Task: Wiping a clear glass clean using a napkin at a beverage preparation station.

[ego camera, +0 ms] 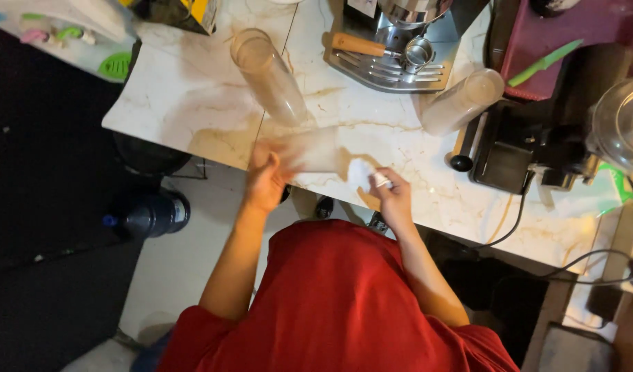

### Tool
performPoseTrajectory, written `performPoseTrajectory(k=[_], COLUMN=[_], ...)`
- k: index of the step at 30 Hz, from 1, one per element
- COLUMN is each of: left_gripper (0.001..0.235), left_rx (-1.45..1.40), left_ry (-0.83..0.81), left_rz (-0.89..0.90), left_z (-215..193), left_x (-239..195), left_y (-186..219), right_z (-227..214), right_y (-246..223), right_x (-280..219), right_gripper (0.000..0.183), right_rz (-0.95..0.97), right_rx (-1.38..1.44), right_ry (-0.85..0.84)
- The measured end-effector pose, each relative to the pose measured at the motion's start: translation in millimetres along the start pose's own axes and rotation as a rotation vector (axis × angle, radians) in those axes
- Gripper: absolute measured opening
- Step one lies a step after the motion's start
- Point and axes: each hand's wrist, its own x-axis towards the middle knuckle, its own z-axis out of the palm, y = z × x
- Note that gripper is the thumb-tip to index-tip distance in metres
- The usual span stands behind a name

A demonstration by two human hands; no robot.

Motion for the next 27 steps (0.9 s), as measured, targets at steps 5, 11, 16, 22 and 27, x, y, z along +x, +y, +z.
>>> performPoseTrajectory(k=[5, 11, 16, 22, 27], left_gripper=[0.041, 0.047, 0.074, 0.085, 0.098], left_rx=[-0.496, -0.273, 0.082, 0.451, 0.573], left_ry=[-0.054, -0.194, -0.436, -0.734, -0.74], left_rz=[-0.397, -0.537, -0.379, -0.171, -0.009], left_z=[-9.0, -15.1, 16.3, 38.9, 42.7], left_x=[14.3, 31.7, 29.2, 28.4, 35.5], left_y=[-44.6, -93.1, -76.6, -87.7, -100.9], right_z=[11.1, 45.1, 46.6, 30.2, 10.5], right_y=[5.6, -31.2, -44.1, -18.4, -20.8], right_x=[13.1, 0.2, -9.8, -23.8, -28.2], right_gripper=[0.008, 0.008, 0.009, 0.006, 0.005], right_rz=[-0.074, -0.158, -0.243, -0.363, -0.339], right_rx=[0.276, 0.432, 0.372, -0.061, -0.01], right_ry=[0.34, 0.511, 0.643, 0.655, 0.605])
